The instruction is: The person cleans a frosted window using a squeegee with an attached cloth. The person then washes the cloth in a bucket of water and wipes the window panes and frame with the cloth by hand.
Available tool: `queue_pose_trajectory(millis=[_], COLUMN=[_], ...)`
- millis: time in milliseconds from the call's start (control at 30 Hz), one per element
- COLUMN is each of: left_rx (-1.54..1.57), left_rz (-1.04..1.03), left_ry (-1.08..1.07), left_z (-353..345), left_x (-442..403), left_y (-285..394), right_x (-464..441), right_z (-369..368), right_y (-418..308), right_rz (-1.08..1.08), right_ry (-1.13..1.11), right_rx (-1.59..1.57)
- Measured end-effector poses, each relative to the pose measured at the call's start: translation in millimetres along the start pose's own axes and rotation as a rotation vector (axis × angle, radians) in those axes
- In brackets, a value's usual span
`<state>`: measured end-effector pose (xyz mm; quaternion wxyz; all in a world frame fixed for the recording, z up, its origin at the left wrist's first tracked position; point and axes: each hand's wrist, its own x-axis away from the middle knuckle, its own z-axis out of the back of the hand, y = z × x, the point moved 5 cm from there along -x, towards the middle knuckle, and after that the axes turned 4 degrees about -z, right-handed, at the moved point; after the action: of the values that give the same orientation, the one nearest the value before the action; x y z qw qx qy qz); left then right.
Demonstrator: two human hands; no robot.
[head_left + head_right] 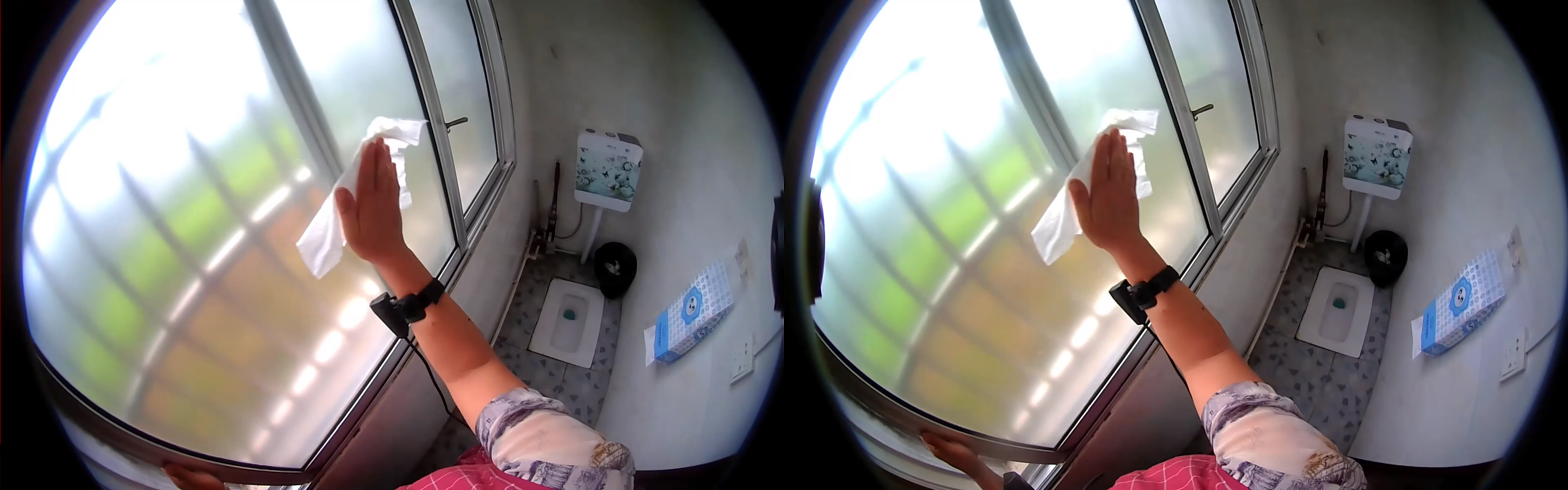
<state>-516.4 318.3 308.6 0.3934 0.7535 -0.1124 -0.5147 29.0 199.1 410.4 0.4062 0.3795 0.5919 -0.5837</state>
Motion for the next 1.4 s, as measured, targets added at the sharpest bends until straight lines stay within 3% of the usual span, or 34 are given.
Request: queue_pose_trajectory(millis=[67, 167, 233, 333, 600, 633, 667, 700, 733, 800, 867, 967, 1000, 1033, 1100, 1267, 1333, 1367, 1400], left_rx=[-0.214, -0.135, -0.087, -0.018, -0.048, -0.069, -0.091, -0.092, -0.107, -0.142, -0.256, -0.245, -0.240, -0.231, -0.210, -0.139, -0.133, -0.121, -0.110], left_rz=[-0.137, -0.089, -0.040, 0.000, -0.038, -0.058, -0.079, -0.081, -0.078, -0.074, -0.121, -0.069, -0.067, -0.093, -0.116, -0.044, -0.067, -0.054, -0.040], left_ry=[-0.105, -0.107, -0.098, -0.076, 0.013, -0.010, -0.038, -0.041, -0.060, -0.096, -0.058, -0.027, -0.024, -0.033, -0.052, 0.007, -0.028, -0.026, -0.021], left_z=[11, 17, 12, 13, 23, 24, 25, 27, 28, 30, 31, 28, 30, 33, 32, 20, 17, 15, 12], left_x=[-12, -19, -16, -18, -25, -25, -26, -27, -27, -29, -26, -21, -24, -27, -25, -21, -22, -21, -19], left_y=[-6, -23, -13, -19, -31, -32, -32, -33, -33, -29, -20, -14, -17, -22, -22, -9, -9, -10, -5], right_x=[18, 62, 100, 174, 198, 175, 148, 126, 96, 62, 67, 107, 125, 150, 187, 204, 201, 208, 215], right_z=[9, 8, 7, -2, 2, 7, 5, 1, 8, 8, 8, 14, 14, 10, 11, 16, 15, 15, 15], right_y=[49, 138, 162, 197, 197, 189, 183, 167, 138, 119, 126, 156, 167, 182, 195, 197, 191, 188, 166], right_rz=[-0.110, -0.357, -0.345, -0.562, -0.516, -0.704, -0.747, -0.418, -0.364, -0.379, -0.341, -0.468, -0.546, -0.458, -0.512, -0.508, -0.579, -0.738, -0.507], right_ry=[-0.020, -0.049, -0.027, -0.071, -0.123, -0.144, -0.154, -0.006, -0.038, -0.014, -0.023, -0.085, -0.191, -0.180, -0.177, -0.233, -0.256, -0.301, -0.187], right_rx=[0.056, 0.176, 0.252, 0.229, 0.659, 0.484, 0.321, 0.472, 0.385, 0.196, 0.177, 0.182, 0.218, 0.251, 0.332, 0.489, 0.431, 0.305, 0.433])
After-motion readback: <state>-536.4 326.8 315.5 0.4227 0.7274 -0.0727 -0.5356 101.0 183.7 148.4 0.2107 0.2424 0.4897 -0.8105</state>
